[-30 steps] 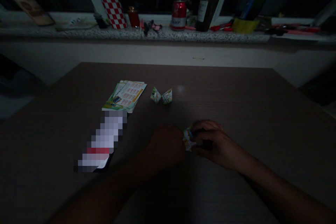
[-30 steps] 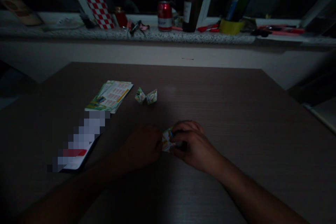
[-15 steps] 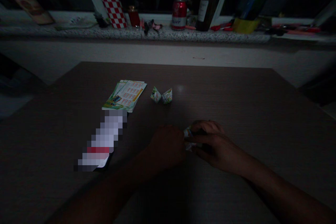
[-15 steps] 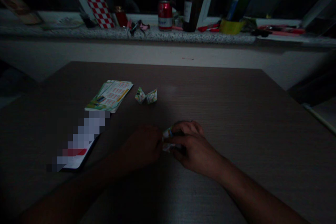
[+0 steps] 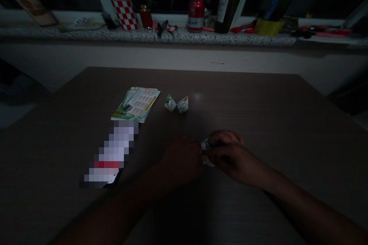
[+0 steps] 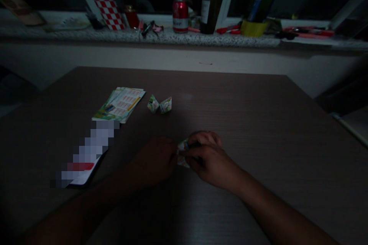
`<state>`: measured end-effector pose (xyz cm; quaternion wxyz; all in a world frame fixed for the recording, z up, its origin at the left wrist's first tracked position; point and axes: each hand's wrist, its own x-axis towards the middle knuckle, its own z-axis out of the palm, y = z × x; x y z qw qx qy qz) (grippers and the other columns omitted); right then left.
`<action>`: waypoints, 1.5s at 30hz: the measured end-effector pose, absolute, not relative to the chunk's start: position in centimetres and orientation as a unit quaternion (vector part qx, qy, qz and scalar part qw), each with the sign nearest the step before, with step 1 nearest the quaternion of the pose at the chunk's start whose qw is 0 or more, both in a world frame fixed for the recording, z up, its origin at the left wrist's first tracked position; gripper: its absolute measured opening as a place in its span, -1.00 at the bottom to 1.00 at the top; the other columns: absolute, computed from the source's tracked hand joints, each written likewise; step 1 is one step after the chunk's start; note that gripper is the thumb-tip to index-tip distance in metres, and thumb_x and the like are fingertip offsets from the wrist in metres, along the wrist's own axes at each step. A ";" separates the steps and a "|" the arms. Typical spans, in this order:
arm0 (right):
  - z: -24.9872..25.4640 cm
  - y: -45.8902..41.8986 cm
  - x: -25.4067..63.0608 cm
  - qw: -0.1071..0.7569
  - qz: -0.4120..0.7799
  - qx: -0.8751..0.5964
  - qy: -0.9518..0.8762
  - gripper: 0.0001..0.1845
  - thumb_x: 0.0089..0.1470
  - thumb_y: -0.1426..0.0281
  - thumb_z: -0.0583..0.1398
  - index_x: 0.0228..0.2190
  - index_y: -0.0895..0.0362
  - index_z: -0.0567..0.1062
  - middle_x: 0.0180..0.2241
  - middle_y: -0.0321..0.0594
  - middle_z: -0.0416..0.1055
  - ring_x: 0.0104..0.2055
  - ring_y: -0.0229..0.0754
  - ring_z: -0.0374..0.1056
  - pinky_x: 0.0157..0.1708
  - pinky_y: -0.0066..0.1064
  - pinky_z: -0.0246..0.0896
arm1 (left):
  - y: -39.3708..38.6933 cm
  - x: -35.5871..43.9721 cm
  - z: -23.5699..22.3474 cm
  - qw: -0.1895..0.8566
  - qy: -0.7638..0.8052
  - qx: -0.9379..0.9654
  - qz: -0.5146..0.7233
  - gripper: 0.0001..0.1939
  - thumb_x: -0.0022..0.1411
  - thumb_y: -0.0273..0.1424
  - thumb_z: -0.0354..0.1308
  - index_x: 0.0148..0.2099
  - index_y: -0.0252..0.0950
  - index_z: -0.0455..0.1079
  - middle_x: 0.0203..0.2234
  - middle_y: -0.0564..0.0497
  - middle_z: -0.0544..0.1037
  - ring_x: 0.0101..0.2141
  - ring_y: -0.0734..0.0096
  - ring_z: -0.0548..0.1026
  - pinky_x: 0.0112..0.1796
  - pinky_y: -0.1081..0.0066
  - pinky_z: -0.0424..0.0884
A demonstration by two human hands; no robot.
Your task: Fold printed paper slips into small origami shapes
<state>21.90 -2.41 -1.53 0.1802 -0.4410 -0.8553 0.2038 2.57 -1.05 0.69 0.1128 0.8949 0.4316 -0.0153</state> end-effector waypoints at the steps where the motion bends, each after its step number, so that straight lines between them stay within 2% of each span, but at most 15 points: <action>1: -1.5 -2.4 21.9 0.180 0.206 -0.442 -0.854 -0.66 0.08 0.44 0.26 -0.11 -0.15 0.54 -0.12 -0.25 0.41 0.04 -0.04 0.25 0.06 -0.04 -0.02 | -1.0 2.6 0.7 0.114 0.433 0.894 -0.018 -0.77 0.23 -0.44 -0.01 -0.27 -0.40 0.47 -0.35 -0.19 0.56 -0.30 0.12 0.51 -0.24 0.17 0.42; 9: -1.4 -2.6 21.9 0.172 0.206 -0.450 -0.852 -0.70 0.04 0.38 0.29 -0.14 -0.12 0.56 -0.09 -0.22 0.40 0.04 -0.02 0.23 0.07 -0.03 -0.05 | -1.1 2.5 1.1 0.119 0.436 0.892 -0.021 -0.75 0.24 -0.42 -0.03 -0.27 -0.39 0.47 -0.36 -0.17 0.56 -0.32 0.12 0.51 -0.25 0.15 0.40; 12: -1.5 -2.6 21.7 0.178 0.198 -0.454 -0.850 -0.69 0.04 0.40 0.28 -0.14 -0.12 0.56 -0.10 -0.22 0.40 0.02 -0.03 0.24 0.07 -0.03 -0.05 | -1.2 2.2 0.8 0.117 0.439 0.891 -0.002 -0.71 0.26 -0.29 -0.02 -0.27 -0.36 0.46 -0.36 -0.15 0.56 -0.31 0.12 0.51 -0.25 0.17 0.40; 16: -1.5 -2.7 21.5 0.181 0.194 -0.451 -0.852 -0.58 -0.01 0.46 0.28 -0.10 -0.17 0.54 -0.10 -0.24 0.39 0.03 -0.03 0.23 0.08 -0.04 -0.06 | -1.2 2.2 0.6 0.106 0.444 0.889 -0.011 -0.63 0.20 -0.11 0.05 -0.29 -0.32 0.47 -0.38 -0.14 0.56 -0.30 0.08 0.51 -0.24 0.15 0.38; 24: -1.2 -2.3 22.0 0.163 0.218 -0.421 -0.865 -0.54 0.00 0.48 0.28 -0.05 -0.15 0.51 -0.09 -0.23 0.40 0.04 -0.03 0.23 0.06 -0.04 -0.03 | -1.0 2.7 0.7 0.100 0.462 0.881 -0.014 -0.61 0.18 -0.11 0.04 -0.31 -0.34 0.48 -0.39 -0.19 0.58 -0.30 -0.02 0.53 -0.24 0.05 0.39; 30: -1.0 -2.2 22.2 0.152 0.215 -0.411 -0.873 -0.51 -0.04 0.50 0.30 -0.05 -0.12 0.51 -0.09 -0.21 0.40 0.04 -0.01 0.23 0.07 -0.03 -0.02 | -0.9 3.2 1.0 0.105 0.478 0.871 -0.035 -0.54 0.15 -0.04 0.04 -0.33 -0.34 0.52 -0.42 -0.22 0.59 -0.32 -0.06 0.56 -0.24 0.02 0.39; 34: -1.0 -2.3 22.1 0.152 0.216 -0.418 -0.869 -0.54 -0.01 0.46 0.30 -0.05 -0.12 0.51 -0.10 -0.20 0.40 0.05 -0.01 0.22 0.07 -0.04 -0.02 | -0.6 3.1 1.6 0.126 0.479 0.867 -0.054 -0.57 0.17 -0.09 0.04 -0.29 -0.34 0.52 -0.39 -0.21 0.60 -0.31 -0.02 0.57 -0.22 0.09 0.39; 37: -1.0 -2.3 22.0 0.149 0.217 -0.426 -0.865 -0.54 -0.01 0.46 0.30 -0.06 -0.15 0.51 -0.10 -0.24 0.41 0.04 -0.02 0.23 0.07 -0.05 -0.02 | -0.3 2.4 2.2 0.147 0.490 0.857 -0.068 -0.60 0.17 -0.13 0.05 -0.31 -0.36 0.51 -0.42 -0.20 0.59 -0.35 0.03 0.57 -0.29 0.17 0.41; 42: -0.9 -2.3 22.1 0.139 0.217 -0.434 -0.863 -0.53 -0.04 0.48 0.30 -0.07 -0.13 0.52 -0.08 -0.24 0.40 0.06 -0.02 0.21 0.08 -0.06 -0.04 | 0.3 0.7 2.2 0.181 0.528 0.825 -0.087 -0.78 0.07 -0.27 0.13 -0.37 -0.31 0.51 -0.42 -0.14 0.60 -0.40 0.09 0.56 -0.41 0.28 0.37; 45: -0.9 -2.3 22.3 0.138 0.222 -0.422 -0.868 -0.53 -0.05 0.45 0.32 -0.07 -0.12 0.51 -0.06 -0.24 0.38 0.07 -0.02 0.21 0.09 -0.06 -0.06 | 0.4 0.0 2.0 0.204 0.525 0.823 -0.080 -0.79 0.09 -0.30 0.11 -0.36 -0.29 0.51 -0.42 -0.12 0.59 -0.39 0.14 0.54 -0.40 0.31 0.35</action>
